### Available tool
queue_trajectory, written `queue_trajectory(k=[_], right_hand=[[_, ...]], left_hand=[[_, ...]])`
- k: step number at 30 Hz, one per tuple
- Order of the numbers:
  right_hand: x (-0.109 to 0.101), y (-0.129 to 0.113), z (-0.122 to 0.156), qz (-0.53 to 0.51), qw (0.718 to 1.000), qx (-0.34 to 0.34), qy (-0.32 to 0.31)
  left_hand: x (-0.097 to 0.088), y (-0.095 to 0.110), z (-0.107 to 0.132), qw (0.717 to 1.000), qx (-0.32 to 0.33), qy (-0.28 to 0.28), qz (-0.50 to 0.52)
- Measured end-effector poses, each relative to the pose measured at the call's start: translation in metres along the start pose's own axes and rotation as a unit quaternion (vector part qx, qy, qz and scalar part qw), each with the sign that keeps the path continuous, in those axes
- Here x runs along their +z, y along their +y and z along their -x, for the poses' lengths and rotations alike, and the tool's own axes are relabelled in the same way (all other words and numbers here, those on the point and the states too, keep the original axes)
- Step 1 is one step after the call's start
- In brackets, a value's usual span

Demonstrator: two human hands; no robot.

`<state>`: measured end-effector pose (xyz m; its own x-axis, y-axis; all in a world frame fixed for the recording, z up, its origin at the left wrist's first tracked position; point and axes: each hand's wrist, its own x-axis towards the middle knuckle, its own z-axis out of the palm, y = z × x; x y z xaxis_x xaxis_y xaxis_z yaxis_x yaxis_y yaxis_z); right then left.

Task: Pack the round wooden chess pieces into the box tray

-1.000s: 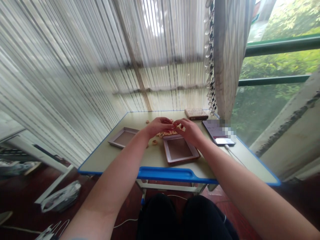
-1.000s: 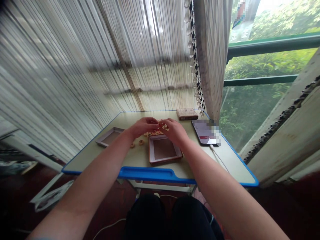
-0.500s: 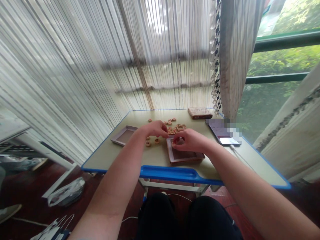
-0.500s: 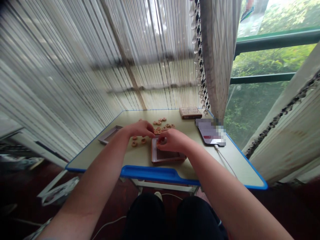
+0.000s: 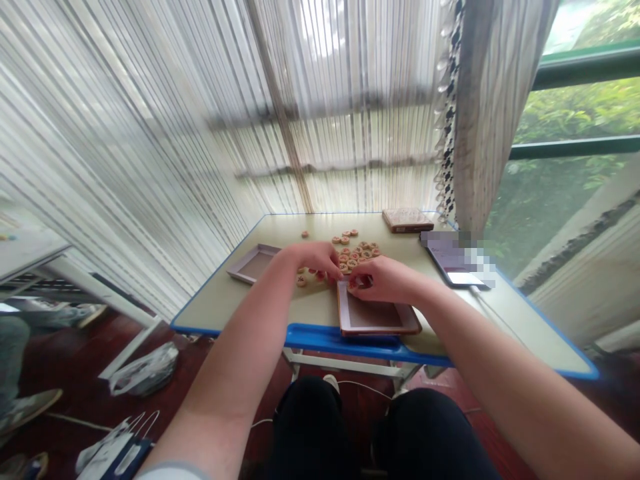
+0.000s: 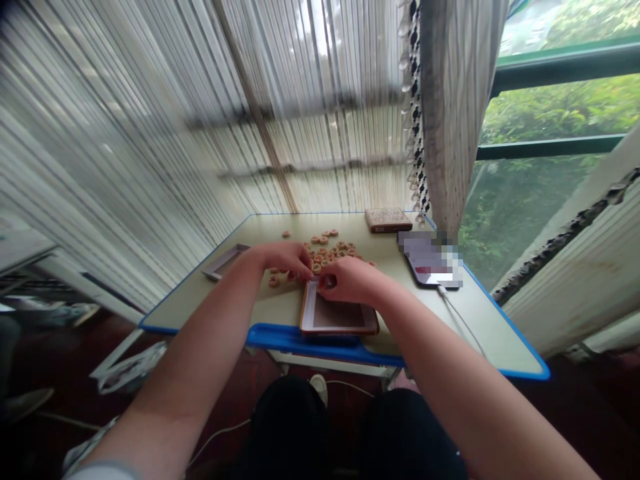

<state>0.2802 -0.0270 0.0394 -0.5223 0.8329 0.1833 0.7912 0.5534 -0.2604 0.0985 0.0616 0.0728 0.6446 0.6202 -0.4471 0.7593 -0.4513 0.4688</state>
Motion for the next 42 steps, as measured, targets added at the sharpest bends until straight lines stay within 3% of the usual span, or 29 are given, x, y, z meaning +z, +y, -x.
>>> queue_trajectory(k=[8,21,32,34,36,39,41,42], right_hand=[[0.011,0.008,-0.009,0.02,0.999,-0.005,0.027],[0.017,0.007,-0.012,0.015,0.998,-0.022,0.058],[0.015,0.006,-0.011,0.0,0.998,-0.014,0.065],[0.008,0.01,-0.01,-0.02,0.995,0.009,0.096],[-0.002,0.02,-0.009,-0.028,0.982,0.064,0.177],[-0.013,0.044,-0.007,0.004,0.921,0.216,0.325],[-0.013,0.061,-0.006,0.012,0.897,0.297,0.327],[-0.012,0.068,-0.006,0.012,0.899,0.319,0.3]], left_hand=[[-0.002,-0.001,0.001,0.999,-0.018,0.035,-0.015],[-0.002,-0.006,0.002,0.999,0.008,-0.007,0.033],[-0.003,-0.005,0.004,0.999,-0.003,0.007,0.042],[-0.003,-0.004,0.005,0.998,0.002,0.012,0.055],[-0.003,-0.003,0.003,0.996,0.017,0.058,0.067],[-0.003,-0.005,-0.005,0.975,0.046,0.211,0.058],[-0.002,-0.009,-0.012,0.948,0.048,0.314,0.002],[-0.002,-0.011,-0.016,0.934,0.042,0.352,-0.043]])
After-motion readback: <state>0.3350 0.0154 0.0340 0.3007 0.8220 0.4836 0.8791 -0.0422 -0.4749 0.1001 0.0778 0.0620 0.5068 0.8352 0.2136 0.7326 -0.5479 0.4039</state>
